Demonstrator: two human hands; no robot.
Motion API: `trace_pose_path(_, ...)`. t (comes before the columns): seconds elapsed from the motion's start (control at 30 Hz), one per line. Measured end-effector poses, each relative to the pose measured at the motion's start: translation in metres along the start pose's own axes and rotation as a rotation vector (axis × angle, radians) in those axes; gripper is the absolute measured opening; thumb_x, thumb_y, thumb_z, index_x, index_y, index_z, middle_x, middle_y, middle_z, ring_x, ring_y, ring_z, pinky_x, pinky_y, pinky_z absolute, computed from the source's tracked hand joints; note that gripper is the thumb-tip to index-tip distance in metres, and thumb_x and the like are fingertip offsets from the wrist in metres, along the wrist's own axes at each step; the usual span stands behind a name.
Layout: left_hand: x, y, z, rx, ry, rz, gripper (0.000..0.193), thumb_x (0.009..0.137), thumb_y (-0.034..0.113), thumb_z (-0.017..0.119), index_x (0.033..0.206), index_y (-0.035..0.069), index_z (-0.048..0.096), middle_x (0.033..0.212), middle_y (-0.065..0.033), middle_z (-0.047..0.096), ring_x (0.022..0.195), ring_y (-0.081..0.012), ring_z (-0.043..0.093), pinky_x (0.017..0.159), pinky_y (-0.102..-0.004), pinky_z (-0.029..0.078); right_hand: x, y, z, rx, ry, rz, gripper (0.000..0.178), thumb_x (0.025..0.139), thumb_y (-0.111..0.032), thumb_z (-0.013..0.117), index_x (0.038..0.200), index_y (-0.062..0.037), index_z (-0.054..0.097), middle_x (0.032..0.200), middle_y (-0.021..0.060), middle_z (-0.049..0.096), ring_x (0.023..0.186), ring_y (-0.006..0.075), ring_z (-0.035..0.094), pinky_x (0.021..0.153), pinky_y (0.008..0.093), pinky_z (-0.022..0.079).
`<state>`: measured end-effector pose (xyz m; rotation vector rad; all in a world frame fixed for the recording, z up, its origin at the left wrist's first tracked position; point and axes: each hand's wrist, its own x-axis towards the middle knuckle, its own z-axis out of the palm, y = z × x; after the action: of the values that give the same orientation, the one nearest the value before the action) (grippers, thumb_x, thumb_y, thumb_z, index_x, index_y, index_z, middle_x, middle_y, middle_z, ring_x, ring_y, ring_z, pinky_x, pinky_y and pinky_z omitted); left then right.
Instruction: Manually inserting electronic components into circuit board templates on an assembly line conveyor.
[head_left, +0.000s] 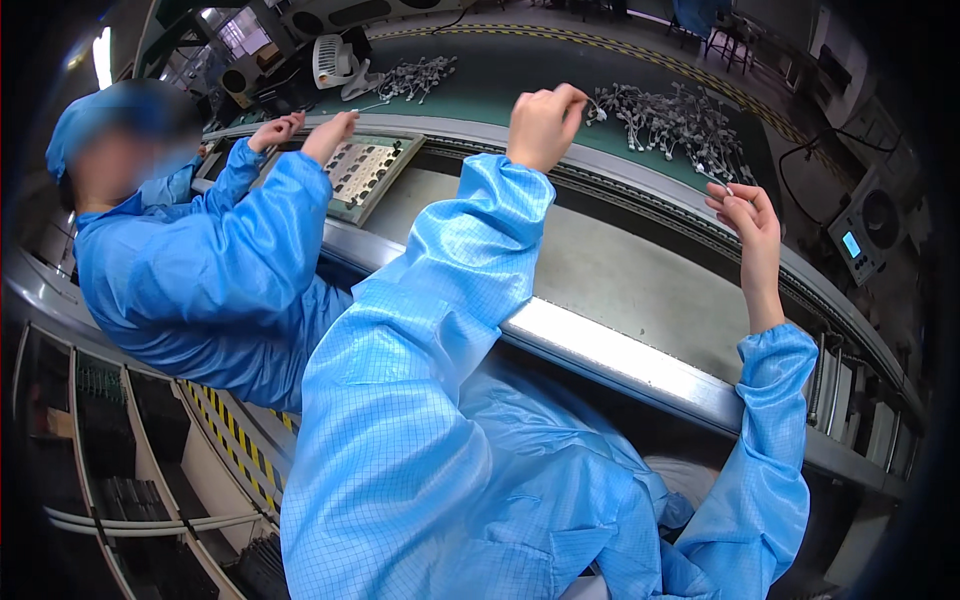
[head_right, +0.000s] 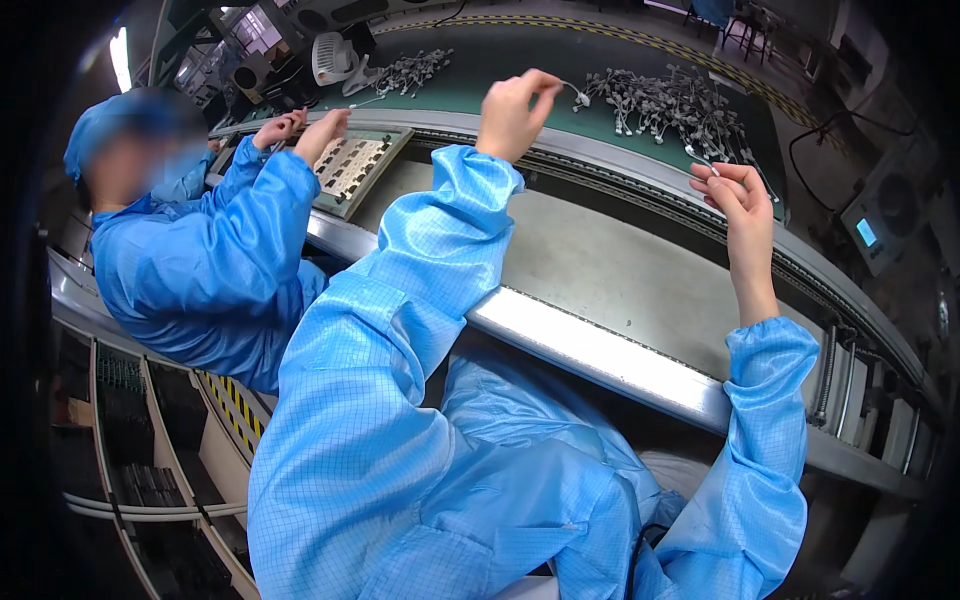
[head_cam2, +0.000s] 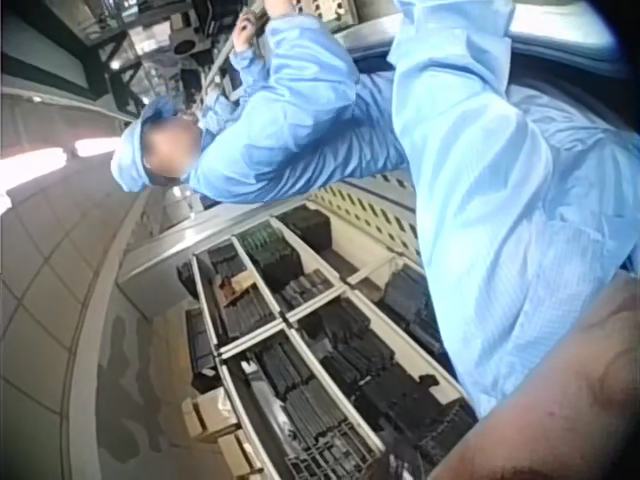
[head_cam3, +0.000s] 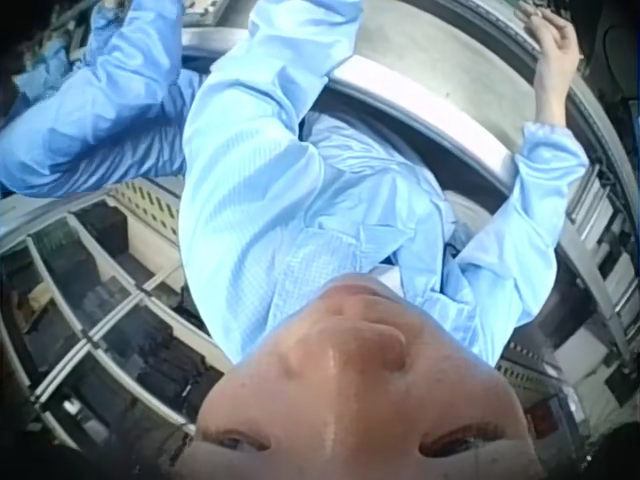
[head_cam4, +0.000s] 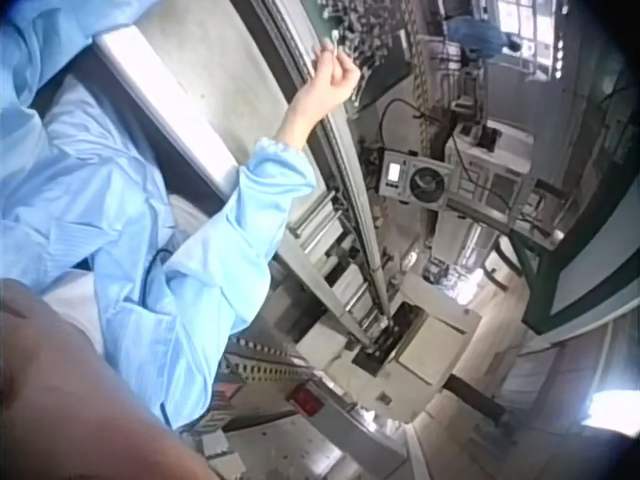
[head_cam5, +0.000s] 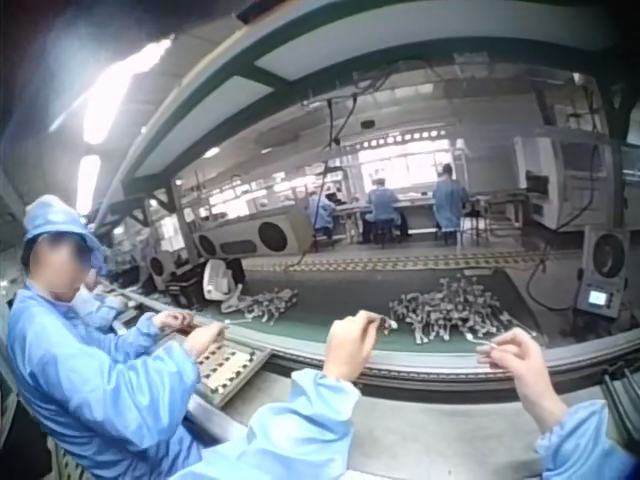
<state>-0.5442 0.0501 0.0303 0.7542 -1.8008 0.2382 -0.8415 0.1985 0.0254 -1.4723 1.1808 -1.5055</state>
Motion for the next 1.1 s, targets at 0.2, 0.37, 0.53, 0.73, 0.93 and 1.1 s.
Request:
trace_pose_path(0.2,0.034,-0.024,-0.094,-0.231,0.286,-0.491,0.015,0.099,0.012,0.059,0.102,-0.002,0.063,0.096,-0.0142,0.076,0.079,-0.0193,0.074,0.069,-0.0275,0.056,-0.001,0.008,-0.012,-0.019,0.051,-0.001,0.023,0.099,-0.019,0.057,0.116,-0.0031,0.057,0.121,0.0140,0.069,0.109,0.0189,0.067,0.093,0.0274,0.046)
trace_pose_path(0.37,0.025,-0.141,-0.215,0.976,0.071,-0.683,0.021,0.090,0.027,0.058,0.099,0.015,0.072,0.095,-0.0168,0.073,0.089,-0.0404,0.070,0.078,-0.0510,0.056,0.005,0.006,-0.008,-0.040,-0.015,0.018,0.024,0.099,-0.020,0.057,0.116,-0.0030,0.058,0.122,0.0147,0.069,0.109,0.0182,0.067,0.096,0.0281,0.046)
trace_pose_path(0.53,-0.004,-0.172,-0.237,0.967,-0.134,-0.846,0.021,0.089,0.026,0.059,0.100,0.012,0.071,0.101,-0.0187,0.073,0.098,-0.0400,0.069,0.083,-0.0506,0.055,0.003,0.004,-0.015,-0.067,-0.003,0.019,0.025,0.099,-0.021,0.057,0.116,-0.0024,0.058,0.123,0.0147,0.069,0.111,0.0184,0.066,0.098,0.0278,0.045)
trace_pose_path(0.73,-0.048,-0.165,-0.193,1.124,-0.384,-0.814,0.022,0.091,0.020,0.056,0.107,0.007,0.063,0.105,-0.0200,0.072,0.098,-0.0403,0.070,0.082,-0.0520,0.056,0.000,0.008,-0.015,-0.065,-0.018,0.008,0.024,0.099,-0.022,0.057,0.114,-0.0033,0.058,0.122,0.0143,0.069,0.110,0.0177,0.067,0.098,0.0286,0.045)
trace_pose_path(0.93,-0.070,-0.194,-0.214,0.928,-0.518,-0.861,0.022,0.087,0.022,0.063,0.101,0.005,0.068,0.102,-0.0194,0.072,0.101,-0.0391,0.068,0.088,-0.0447,0.054,-0.002,-0.009,0.001,-0.081,-0.033,0.005,0.024,0.099,-0.022,0.057,0.113,-0.0033,0.058,0.121,0.0144,0.070,0.108,0.0170,0.067,0.098,0.0286,0.045)
trace_pose_path(1.1,-0.067,-0.184,-0.221,0.576,-0.567,-0.823,0.017,0.086,0.019,0.061,0.093,0.005,0.068,0.089,-0.0178,0.072,0.091,-0.0339,0.070,0.082,-0.0436,0.053,0.005,-0.026,0.039,-0.088,-0.043,0.003,0.024,0.099,-0.023,0.057,0.111,-0.0025,0.059,0.119,0.0152,0.070,0.109,0.0184,0.067,0.098,0.0290,0.046)
